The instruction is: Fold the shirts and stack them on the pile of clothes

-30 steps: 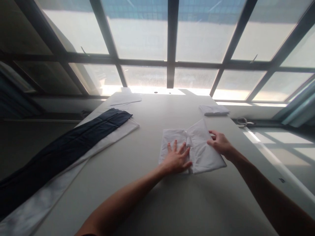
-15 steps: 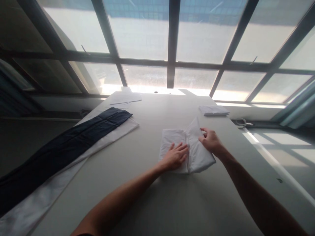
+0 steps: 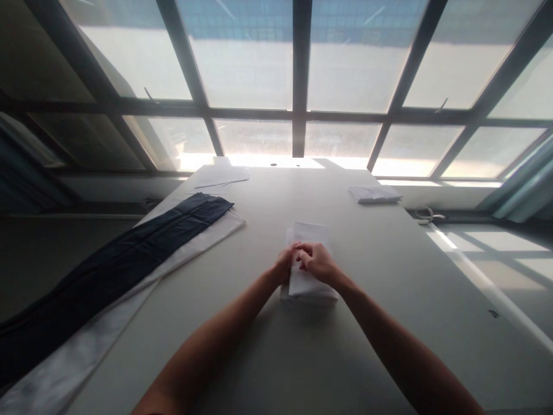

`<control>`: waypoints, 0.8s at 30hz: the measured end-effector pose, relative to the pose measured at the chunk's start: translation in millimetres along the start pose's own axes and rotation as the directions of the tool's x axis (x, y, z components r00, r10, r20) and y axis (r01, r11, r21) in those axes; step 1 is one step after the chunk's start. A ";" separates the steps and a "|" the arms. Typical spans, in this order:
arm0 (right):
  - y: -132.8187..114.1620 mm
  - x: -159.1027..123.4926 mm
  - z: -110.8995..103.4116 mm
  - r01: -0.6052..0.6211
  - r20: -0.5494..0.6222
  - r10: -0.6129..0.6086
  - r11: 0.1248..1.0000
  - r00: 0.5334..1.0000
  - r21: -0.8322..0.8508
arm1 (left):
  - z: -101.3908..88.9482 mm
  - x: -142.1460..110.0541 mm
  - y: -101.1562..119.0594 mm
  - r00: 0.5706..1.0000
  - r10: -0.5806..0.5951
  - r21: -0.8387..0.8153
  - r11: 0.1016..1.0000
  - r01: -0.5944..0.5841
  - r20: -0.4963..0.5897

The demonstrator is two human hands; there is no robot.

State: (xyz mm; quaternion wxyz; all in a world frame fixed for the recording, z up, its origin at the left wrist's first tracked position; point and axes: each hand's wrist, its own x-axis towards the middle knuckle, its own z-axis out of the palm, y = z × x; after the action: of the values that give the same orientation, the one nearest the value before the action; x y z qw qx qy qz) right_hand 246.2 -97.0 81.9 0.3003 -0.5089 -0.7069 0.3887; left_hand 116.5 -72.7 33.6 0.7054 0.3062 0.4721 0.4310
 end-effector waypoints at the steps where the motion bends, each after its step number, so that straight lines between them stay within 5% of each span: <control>1: 11.3 -2.1 -3.6 0.011 -0.104 -0.008 0.999 0.995 0.036 | -0.4 0.3 1.9 0.999 -0.050 -0.024 0.998 0.050 0.004; 3: 32.1 -11.0 -12.5 0.063 -0.310 -0.057 0.998 0.949 0.010 | -0.3 0.3 4.7 0.978 -0.190 -0.117 0.973 0.199 0.084; 5: 48.2 -25.3 -18.5 0.114 -0.376 -0.146 0.988 0.915 -0.107 | -0.6 -0.6 6.7 0.957 -0.248 -0.198 0.941 0.275 0.150; 10: 67.6 -65.2 -10.4 0.215 -0.082 -0.260 0.908 0.962 -0.359 | -3.7 -4.1 5.6 0.966 -0.170 -0.186 0.961 0.207 0.194; 13: 72.1 -77.1 -1.8 0.275 0.040 -0.287 0.858 0.957 -0.434 | -3.7 -4.3 -0.9 0.998 0.046 0.045 0.998 -0.044 -0.043; 15: 74.5 -79.4 1.5 0.304 0.071 -0.308 0.830 0.949 -0.467 | -4.2 -4.0 -5.4 0.947 0.240 0.215 0.957 -0.194 -0.213; 18: 77.8 -79.2 3.7 0.343 0.094 -0.344 0.795 0.934 -0.501 | -9.5 -4.6 -7.5 0.875 0.373 0.342 0.902 -0.264 -0.308; 21: 80.6 -78.1 4.4 0.361 0.120 -0.352 0.774 0.928 -0.521 | -21.5 -6.9 -2.1 0.851 0.464 0.665 0.719 -0.201 -0.245; 24: 82.2 -77.3 5.1 0.370 0.164 -0.336 0.760 0.927 -0.535 | -34.5 -10.2 7.2 0.847 0.509 0.924 0.378 -0.059 -0.154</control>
State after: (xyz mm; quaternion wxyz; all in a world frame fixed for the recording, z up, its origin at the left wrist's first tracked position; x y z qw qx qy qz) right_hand 305.3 -157.2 6.7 0.1861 -0.4199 -0.8805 0.1170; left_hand 80.3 -77.8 31.0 0.2274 0.6106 0.7026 0.2861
